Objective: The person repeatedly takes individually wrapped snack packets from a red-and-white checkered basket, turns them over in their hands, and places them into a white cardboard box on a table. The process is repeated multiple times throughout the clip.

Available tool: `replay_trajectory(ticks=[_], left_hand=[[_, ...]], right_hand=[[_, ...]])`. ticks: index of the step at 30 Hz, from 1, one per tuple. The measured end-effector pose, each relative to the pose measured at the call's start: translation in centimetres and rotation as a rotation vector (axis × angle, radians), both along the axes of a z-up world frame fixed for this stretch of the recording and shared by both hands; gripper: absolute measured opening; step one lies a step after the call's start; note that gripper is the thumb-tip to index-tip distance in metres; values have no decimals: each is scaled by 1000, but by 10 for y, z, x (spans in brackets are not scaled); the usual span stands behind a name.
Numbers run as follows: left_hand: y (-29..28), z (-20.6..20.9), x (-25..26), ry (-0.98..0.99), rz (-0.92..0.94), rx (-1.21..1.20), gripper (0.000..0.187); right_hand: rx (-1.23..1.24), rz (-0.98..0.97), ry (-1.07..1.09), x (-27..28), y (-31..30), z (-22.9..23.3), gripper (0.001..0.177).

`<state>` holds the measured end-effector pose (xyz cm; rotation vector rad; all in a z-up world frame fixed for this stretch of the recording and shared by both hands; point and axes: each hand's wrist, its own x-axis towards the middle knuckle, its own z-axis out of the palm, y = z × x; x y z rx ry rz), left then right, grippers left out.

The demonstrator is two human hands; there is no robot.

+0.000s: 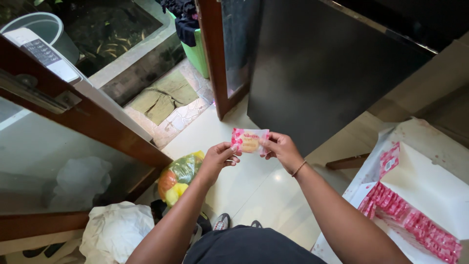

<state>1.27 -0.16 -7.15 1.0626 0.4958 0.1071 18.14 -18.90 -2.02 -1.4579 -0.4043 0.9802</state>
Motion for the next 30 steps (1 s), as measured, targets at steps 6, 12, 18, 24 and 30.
replay_trajectory(ticks=[6, 12, 18, 24, 30], left_hand=[[-2, 10, 7, -55, -49, -42, 18], [2, 12, 9, -33, -98, -149, 15], [-2, 21, 11, 42, -96, -95, 21], [-13, 13, 14, -30, -168, -90, 20], [-6, -11, 30, -42, -192, 40, 15]], right_hand=[[-23, -37, -2, -2, -4, 5, 17], [-3, -62, 3, 4, -9, -11, 14], [17, -111, 19, 1, -7, -16, 11], [-5, -86, -17, -15, -9, -26, 18], [-180, -25, -56, -36, -14, 3, 26]])
